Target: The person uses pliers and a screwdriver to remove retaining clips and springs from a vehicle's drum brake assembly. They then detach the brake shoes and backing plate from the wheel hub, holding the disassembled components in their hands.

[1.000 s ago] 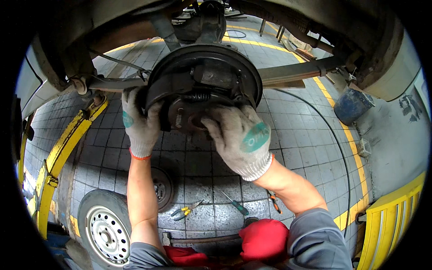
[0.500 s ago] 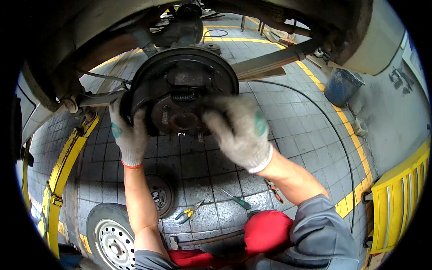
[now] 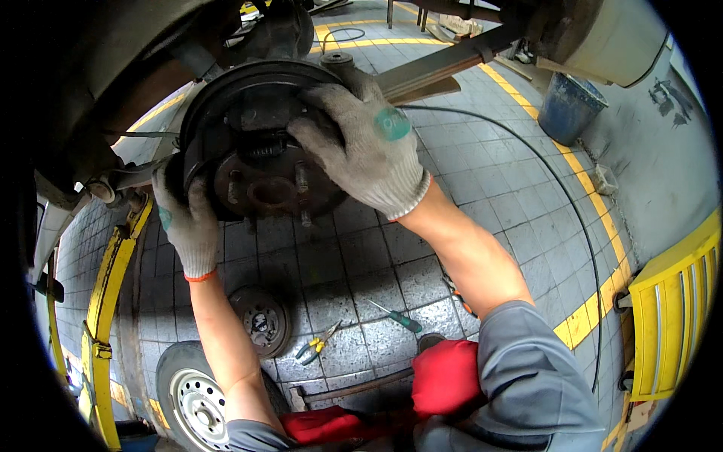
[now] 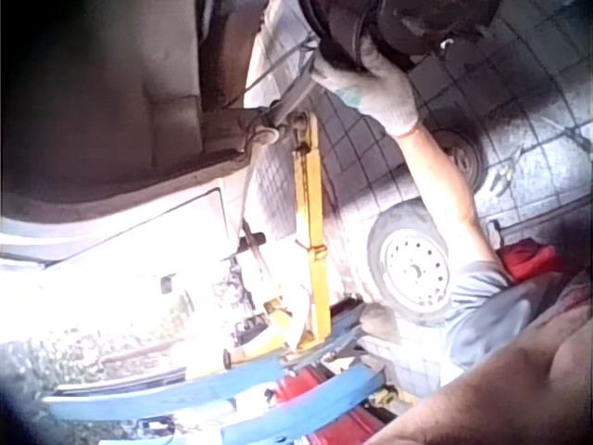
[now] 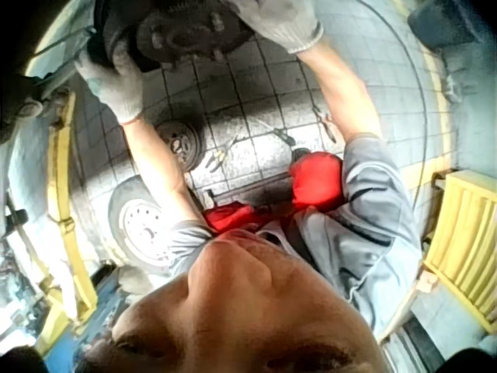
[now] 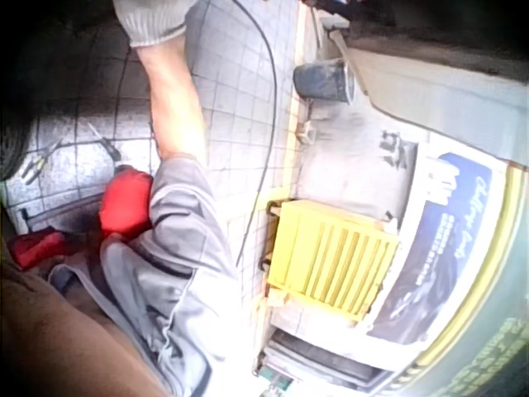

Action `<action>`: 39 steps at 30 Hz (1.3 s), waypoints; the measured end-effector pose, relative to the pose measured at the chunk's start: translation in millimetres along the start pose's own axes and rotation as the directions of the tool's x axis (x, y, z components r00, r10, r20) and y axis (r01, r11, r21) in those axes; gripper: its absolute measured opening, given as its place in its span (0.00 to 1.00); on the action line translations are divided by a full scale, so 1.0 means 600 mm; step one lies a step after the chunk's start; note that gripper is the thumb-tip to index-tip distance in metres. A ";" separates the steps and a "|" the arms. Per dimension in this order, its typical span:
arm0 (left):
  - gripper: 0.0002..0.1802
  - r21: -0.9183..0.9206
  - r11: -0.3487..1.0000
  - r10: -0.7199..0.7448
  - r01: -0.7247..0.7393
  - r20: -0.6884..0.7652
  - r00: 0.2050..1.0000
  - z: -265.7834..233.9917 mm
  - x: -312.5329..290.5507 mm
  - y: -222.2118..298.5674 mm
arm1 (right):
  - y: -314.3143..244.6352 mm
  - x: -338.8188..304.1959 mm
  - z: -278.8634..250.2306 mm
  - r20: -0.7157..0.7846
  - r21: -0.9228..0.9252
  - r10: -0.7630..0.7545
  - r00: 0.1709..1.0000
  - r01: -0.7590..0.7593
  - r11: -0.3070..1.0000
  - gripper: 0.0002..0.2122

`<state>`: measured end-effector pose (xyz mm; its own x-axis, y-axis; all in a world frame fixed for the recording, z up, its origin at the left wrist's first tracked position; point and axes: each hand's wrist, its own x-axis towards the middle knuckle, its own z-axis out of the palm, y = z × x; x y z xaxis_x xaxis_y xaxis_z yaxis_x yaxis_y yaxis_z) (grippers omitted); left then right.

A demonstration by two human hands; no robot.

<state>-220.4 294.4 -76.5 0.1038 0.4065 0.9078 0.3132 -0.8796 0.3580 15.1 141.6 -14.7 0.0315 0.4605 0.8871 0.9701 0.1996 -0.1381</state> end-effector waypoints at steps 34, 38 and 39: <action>0.42 -0.016 0.999 0.044 -0.045 -0.061 0.997 0.025 0.002 -0.020 | 0.008 -0.004 -0.018 0.256 0.200 0.297 0.920 -0.351 0.914 0.25; 0.41 -0.006 0.999 0.032 -0.033 -0.074 0.997 0.022 0.002 -0.015 | -0.018 0.023 -0.037 0.020 0.062 -0.023 1.000 0.022 0.998 0.23; 0.41 -0.002 1.000 0.021 -0.021 -0.049 0.999 0.022 0.002 -0.013 | -0.022 0.037 -0.039 0.073 0.020 -0.144 0.987 0.143 0.990 0.23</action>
<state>-210.4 304.8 -80.7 0.0639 0.3752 0.9248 0.3095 -0.8884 0.3390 8.5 128.9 17.5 -0.1259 0.4892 0.8630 0.9597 0.2803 -0.0189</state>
